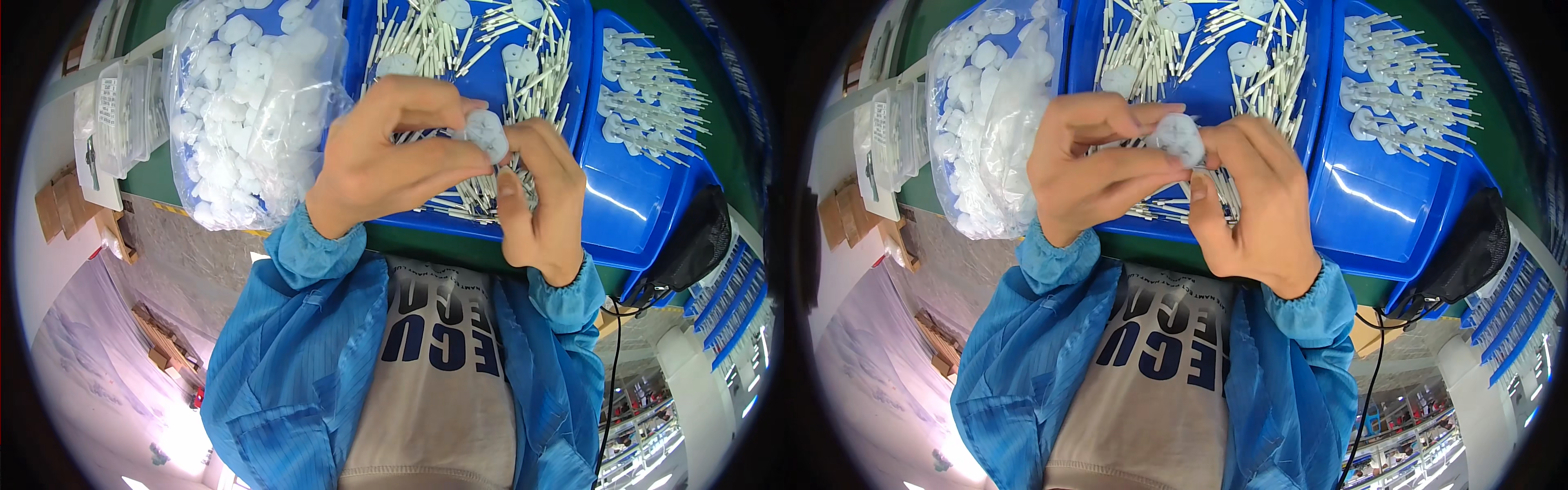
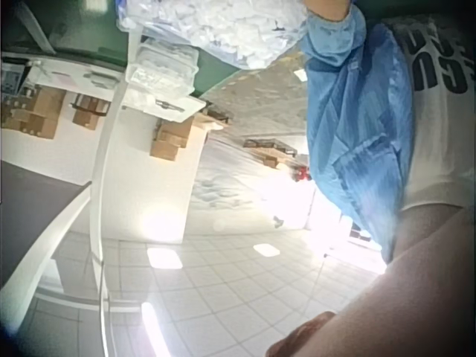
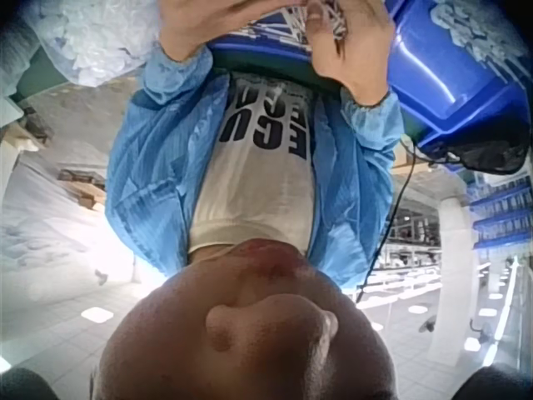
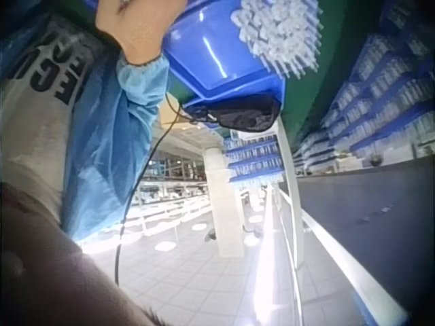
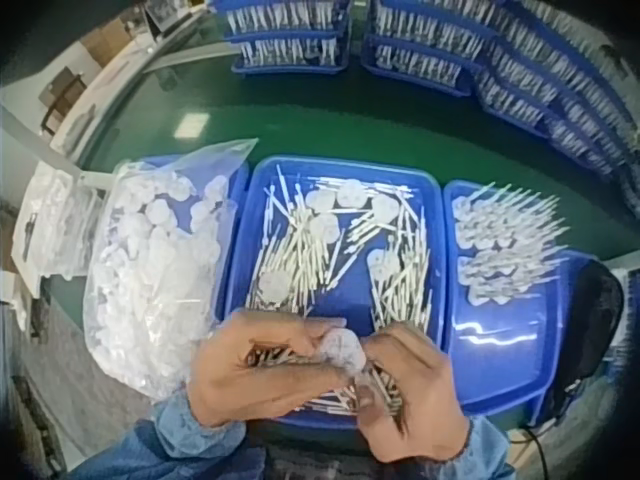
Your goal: The person assembles components by inserting pins into plastic bases by hand and placing the completed parts into a tray.
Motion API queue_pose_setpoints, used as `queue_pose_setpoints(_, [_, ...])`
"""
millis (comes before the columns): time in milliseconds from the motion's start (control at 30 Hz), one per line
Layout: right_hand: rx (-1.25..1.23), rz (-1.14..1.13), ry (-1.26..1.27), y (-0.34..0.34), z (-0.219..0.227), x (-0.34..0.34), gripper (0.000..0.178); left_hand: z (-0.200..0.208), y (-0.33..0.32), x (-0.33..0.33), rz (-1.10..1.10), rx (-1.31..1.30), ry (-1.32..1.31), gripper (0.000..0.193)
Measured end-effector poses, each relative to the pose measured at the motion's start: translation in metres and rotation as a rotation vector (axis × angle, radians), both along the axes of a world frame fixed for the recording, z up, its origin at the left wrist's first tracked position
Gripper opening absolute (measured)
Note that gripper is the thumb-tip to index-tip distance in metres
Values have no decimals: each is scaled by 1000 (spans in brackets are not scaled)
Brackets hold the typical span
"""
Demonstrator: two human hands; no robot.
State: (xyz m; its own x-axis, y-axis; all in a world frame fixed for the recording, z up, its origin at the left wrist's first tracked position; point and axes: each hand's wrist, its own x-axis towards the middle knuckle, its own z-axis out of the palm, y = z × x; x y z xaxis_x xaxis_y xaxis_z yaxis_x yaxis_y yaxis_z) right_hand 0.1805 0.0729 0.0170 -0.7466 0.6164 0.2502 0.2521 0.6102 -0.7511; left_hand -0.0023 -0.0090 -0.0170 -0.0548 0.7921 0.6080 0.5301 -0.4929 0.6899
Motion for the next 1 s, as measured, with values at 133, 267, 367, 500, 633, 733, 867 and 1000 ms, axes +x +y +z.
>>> queue_pose_setpoints(133, [-552,-106,-202,-5,7,11,8,6,-6,0,-50,35,163,22])
queue_pose_setpoints(267, [-315,-113,-292,-4,19,13,8,-4,3,4,-92,162,-89,18])
queue_pose_setpoints(367, [30,-190,96,5,3,5,32,11,3,23,15,-8,-379,25])
queue_pose_setpoints(500, [257,-53,141,8,-11,27,37,18,6,37,18,-205,-522,37])
queue_pose_setpoints(633, [3,-439,-55,8,11,71,33,21,15,12,453,-268,50,39])
queue_pose_setpoints(733, [-20,-761,-473,34,32,114,31,3,8,-9,602,-330,400,35])
queue_pose_setpoints(867, [-2,-957,-660,76,9,156,32,-1,7,-5,611,-427,549,33])
queue_pose_setpoints(1000, [46,-836,-707,107,-33,185,31,0,8,-4,576,-480,313,33])
